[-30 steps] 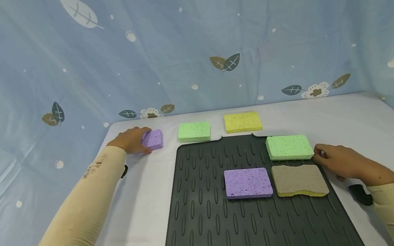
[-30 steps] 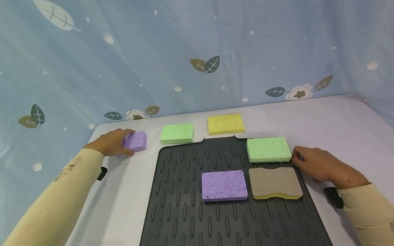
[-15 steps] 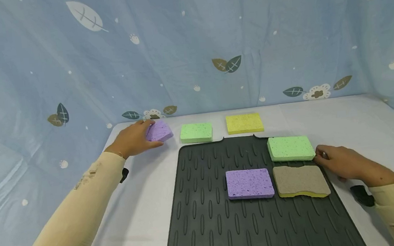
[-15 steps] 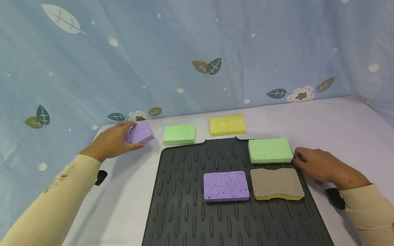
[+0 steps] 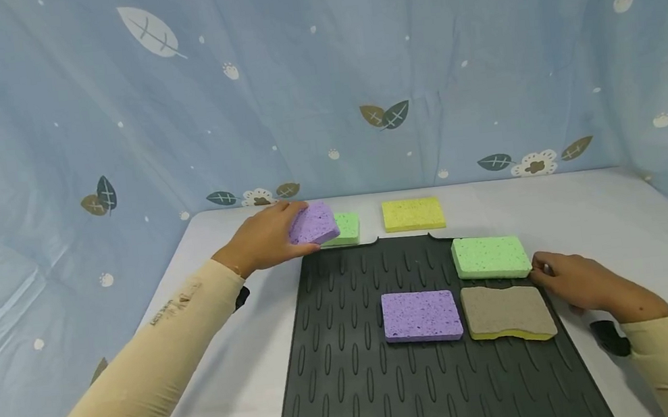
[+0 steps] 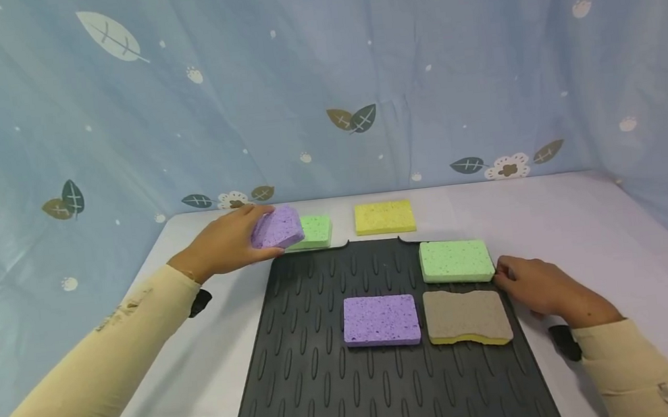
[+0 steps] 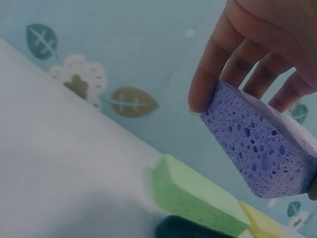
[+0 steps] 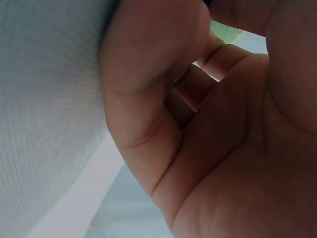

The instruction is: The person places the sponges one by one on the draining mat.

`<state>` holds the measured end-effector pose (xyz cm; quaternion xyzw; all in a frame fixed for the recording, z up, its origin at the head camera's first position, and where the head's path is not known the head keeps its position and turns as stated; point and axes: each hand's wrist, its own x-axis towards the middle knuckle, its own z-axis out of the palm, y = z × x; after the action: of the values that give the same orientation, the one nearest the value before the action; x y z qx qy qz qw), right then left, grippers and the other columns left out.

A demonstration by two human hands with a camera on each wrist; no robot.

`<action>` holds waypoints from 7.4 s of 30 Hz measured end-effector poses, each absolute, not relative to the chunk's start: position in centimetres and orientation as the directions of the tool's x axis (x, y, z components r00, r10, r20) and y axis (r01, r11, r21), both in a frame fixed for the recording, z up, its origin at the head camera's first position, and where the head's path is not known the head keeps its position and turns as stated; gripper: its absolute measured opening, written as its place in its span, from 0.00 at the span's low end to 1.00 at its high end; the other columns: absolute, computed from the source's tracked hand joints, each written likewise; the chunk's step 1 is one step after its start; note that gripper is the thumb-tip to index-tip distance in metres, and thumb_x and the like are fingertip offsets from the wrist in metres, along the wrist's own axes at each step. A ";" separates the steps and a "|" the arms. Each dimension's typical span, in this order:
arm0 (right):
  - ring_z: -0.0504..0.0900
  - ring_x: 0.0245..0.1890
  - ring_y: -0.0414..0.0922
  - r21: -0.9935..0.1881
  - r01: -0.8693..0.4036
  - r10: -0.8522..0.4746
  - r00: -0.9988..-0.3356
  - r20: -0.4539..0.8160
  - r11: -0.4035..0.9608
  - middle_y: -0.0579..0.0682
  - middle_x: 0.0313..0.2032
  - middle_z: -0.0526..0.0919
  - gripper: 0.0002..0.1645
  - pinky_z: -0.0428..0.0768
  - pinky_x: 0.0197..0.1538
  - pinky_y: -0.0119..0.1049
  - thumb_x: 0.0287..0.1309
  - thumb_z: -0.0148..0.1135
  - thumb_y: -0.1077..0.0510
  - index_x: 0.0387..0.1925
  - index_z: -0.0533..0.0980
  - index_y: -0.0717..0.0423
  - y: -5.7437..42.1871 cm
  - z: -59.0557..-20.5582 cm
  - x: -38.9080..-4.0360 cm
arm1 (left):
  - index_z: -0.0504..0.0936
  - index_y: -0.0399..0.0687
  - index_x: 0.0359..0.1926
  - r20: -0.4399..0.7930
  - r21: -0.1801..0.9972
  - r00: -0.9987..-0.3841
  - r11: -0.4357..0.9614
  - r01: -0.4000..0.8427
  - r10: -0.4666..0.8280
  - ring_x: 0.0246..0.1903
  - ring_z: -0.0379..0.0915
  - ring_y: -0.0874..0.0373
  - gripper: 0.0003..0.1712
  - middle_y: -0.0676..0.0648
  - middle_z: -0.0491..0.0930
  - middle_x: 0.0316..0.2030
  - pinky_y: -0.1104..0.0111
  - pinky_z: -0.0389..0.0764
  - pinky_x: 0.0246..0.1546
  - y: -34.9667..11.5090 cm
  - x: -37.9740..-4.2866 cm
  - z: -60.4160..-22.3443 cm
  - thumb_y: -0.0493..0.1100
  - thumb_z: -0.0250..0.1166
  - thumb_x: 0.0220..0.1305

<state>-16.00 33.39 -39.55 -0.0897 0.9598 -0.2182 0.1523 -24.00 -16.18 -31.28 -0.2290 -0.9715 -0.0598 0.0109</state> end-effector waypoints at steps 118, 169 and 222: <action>0.72 0.12 0.42 -0.452 -0.087 -0.211 -0.949 -0.232 0.888 0.46 0.19 0.70 0.14 0.70 0.19 0.38 0.76 0.46 0.51 0.38 0.71 0.55 32.8 -39.7 -16.1 | 0.48 0.65 0.80 -0.243 0.010 -0.802 0.828 0.560 0.545 0.76 0.51 0.39 0.42 0.43 0.53 0.78 0.44 0.59 0.72 0.5 -30.7 -35.4 0.69 0.48 0.73; 0.74 0.13 0.43 -0.425 -0.100 -0.219 -0.946 -0.241 0.900 0.47 0.19 0.71 0.17 0.72 0.20 0.39 0.77 0.43 0.49 0.38 0.71 0.56 33.9 -39.5 -16.0 | 0.61 0.61 0.74 0.015 0.097 -0.812 0.808 0.582 0.583 0.68 0.64 0.46 0.33 0.44 0.67 0.68 0.48 0.67 0.64 -0.6 -29.7 -35.5 0.59 0.55 0.74; 0.73 0.14 0.44 -0.405 -0.118 -0.239 -0.935 -0.262 0.907 0.47 0.19 0.70 0.18 0.69 0.20 0.38 0.79 0.41 0.49 0.38 0.70 0.56 33.5 -40.0 -16.2 | 0.70 0.58 0.66 0.104 0.267 -0.743 0.701 0.661 0.661 0.58 0.71 0.52 0.32 0.46 0.70 0.63 0.56 0.76 0.56 -15.5 -13.2 -35.3 0.48 0.71 0.64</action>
<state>-16.25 33.47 -40.03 -0.0924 0.9640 -0.1954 0.1547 -13.16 -15.54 -35.27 -0.3586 -0.9222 -0.1448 0.0000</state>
